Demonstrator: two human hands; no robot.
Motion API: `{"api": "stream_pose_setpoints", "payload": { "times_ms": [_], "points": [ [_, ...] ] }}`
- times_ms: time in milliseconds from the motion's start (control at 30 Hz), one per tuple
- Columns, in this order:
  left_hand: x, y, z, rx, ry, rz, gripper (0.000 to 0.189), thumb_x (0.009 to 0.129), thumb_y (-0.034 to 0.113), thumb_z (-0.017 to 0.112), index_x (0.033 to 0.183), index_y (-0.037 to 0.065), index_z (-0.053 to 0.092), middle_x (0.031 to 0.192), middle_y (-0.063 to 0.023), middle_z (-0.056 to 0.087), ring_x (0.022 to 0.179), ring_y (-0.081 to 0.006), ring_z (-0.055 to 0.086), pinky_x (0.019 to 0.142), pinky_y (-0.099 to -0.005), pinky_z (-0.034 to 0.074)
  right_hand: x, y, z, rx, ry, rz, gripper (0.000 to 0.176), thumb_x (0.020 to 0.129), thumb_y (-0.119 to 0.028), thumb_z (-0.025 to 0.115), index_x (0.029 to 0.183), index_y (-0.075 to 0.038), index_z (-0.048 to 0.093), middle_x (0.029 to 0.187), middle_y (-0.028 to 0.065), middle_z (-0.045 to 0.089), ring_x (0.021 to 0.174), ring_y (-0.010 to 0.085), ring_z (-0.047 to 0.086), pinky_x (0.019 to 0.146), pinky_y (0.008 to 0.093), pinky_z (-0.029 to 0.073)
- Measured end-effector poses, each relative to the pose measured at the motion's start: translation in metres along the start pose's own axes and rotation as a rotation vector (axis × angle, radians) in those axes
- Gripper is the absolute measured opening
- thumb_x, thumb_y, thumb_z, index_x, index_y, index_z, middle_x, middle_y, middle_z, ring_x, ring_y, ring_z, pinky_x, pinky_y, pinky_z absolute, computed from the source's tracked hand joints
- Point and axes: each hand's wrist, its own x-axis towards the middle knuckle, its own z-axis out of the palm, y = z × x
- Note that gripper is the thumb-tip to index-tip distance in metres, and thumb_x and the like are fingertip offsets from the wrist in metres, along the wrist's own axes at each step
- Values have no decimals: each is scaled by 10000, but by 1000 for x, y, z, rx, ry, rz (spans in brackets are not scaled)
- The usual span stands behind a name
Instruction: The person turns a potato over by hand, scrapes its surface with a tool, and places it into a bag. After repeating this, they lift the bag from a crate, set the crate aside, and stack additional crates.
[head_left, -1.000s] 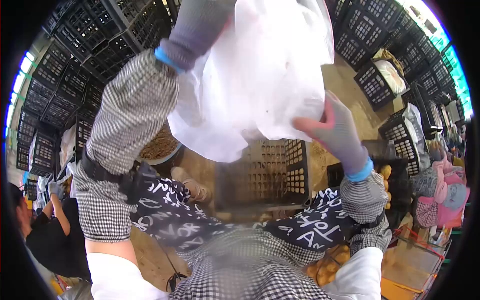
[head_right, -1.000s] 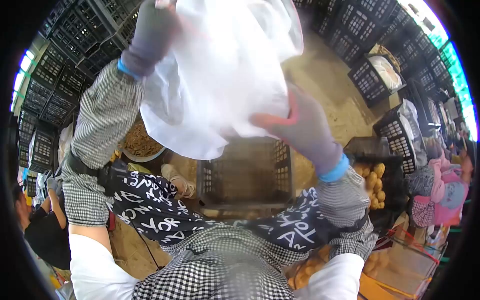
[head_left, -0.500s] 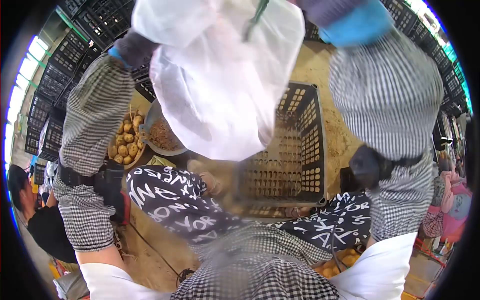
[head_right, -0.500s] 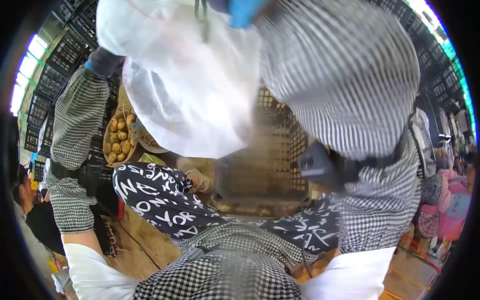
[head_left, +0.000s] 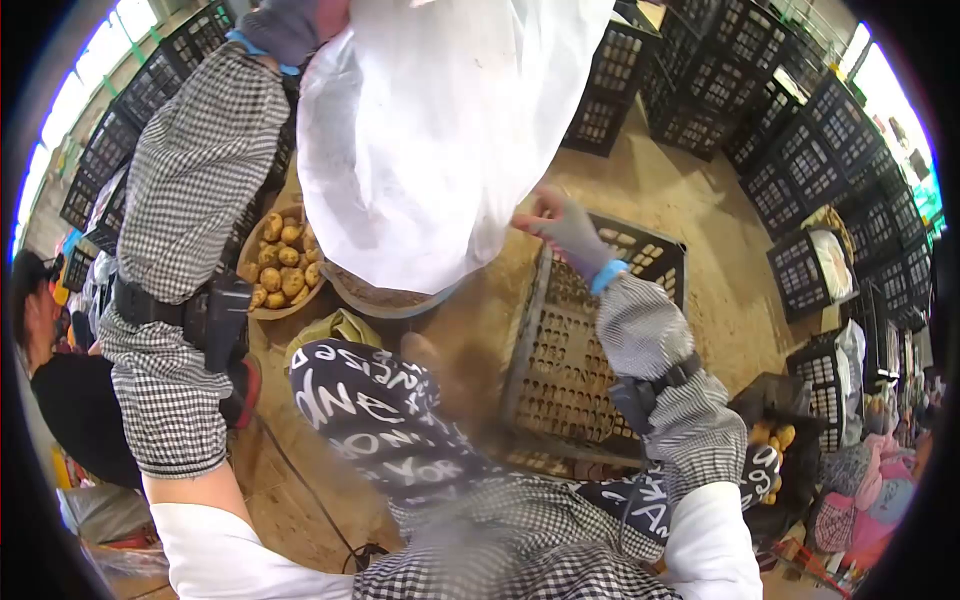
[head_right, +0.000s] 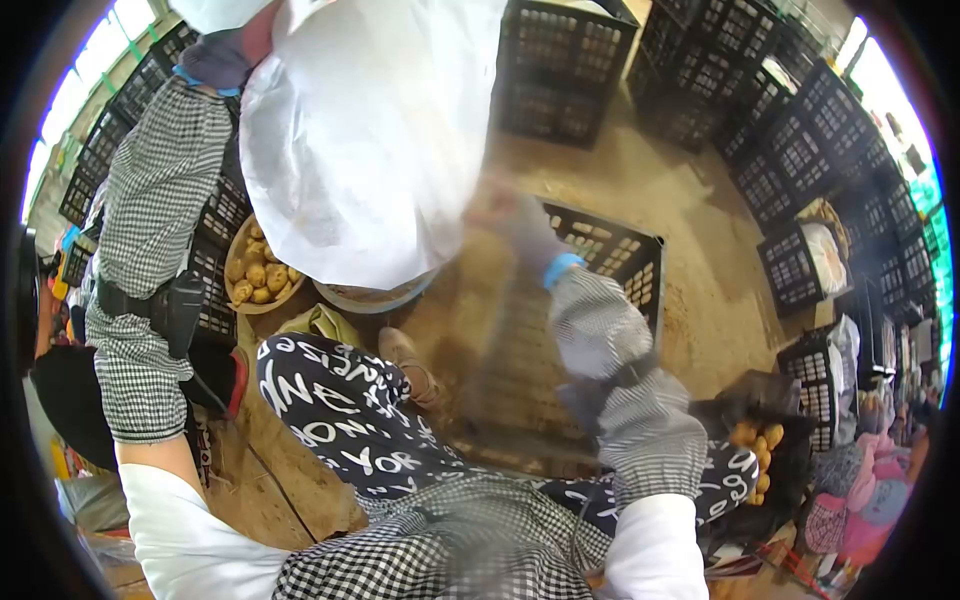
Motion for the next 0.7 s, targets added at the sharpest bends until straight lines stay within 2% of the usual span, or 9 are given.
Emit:
{"api": "stream_pose_setpoints", "payload": {
  "times_ms": [33,133,233,267,433,500,533,633,700],
  "points": [
    [14,-14,-2,60,47,5,612,817,176,618,1372,66,382,1343,-61,488,1204,-199,500,1041,-361,424,19,1,16,100,-76,-68,324,862,-115,705,1157,7,651,934,33,681,771,81,581,704,222,479],
    [33,-61,0,199,135,-45,657,803,176,642,1391,78,365,1363,-53,473,1218,-196,490,1045,-366,422,57,-14,57,-147,30,12,254,860,-132,707,1072,5,682,865,18,680,736,71,571,665,212,464],
    [29,-120,13,306,134,-182,703,789,176,667,1410,90,348,1384,-44,458,1232,-194,480,1050,-372,419,78,-36,70,100,163,153,207,866,-140,697,997,21,694,816,8,680,719,86,577,663,229,466],
    [20,-139,20,334,114,-239,718,785,176,675,1416,94,343,1390,-41,453,1236,-193,477,1051,-373,419,92,-40,68,-82,120,171,223,843,-194,709,929,12,704,774,34,686,695,131,607,667,271,482],
    [-38,-211,61,349,-81,-504,797,762,175,715,1448,114,315,1424,-27,429,1260,-189,460,1059,-382,414,142,-95,92,-532,103,-175,286,759,-296,719,853,-27,730,708,135,680,661,237,658,668,353,511],
    [-49,-225,78,151,-114,-552,829,752,175,731,1461,122,304,1438,-22,419,1269,-188,454,1062,-386,413,160,-129,97,-695,111,-293,288,767,-301,703,855,-28,730,735,147,693,692,258,673,708,360,526],
    [-51,-225,89,-271,-53,-626,685,828,203,631,1444,123,343,1411,-37,451,1235,-199,471,1049,-350,409,169,-139,100,-618,139,-295,283,773,-308,695,854,-40,733,731,143,693,689,267,674,704,363,531],
    [-29,-147,97,-1337,264,-851,711,880,297,625,1451,28,298,1466,-84,357,1217,-235,454,1014,-313,413,184,-186,98,-636,244,-367,287,794,-315,670,873,-46,730,703,124,681,642,230,659,670,341,527],
    [-18,-146,124,-828,259,-572,837,827,342,718,1446,-19,285,1475,-138,328,1265,-271,421,1030,-343,393,191,-210,93,-766,98,-471,289,794,-318,671,876,-47,728,684,113,675,611,211,648,644,333,524]
  ]
}}
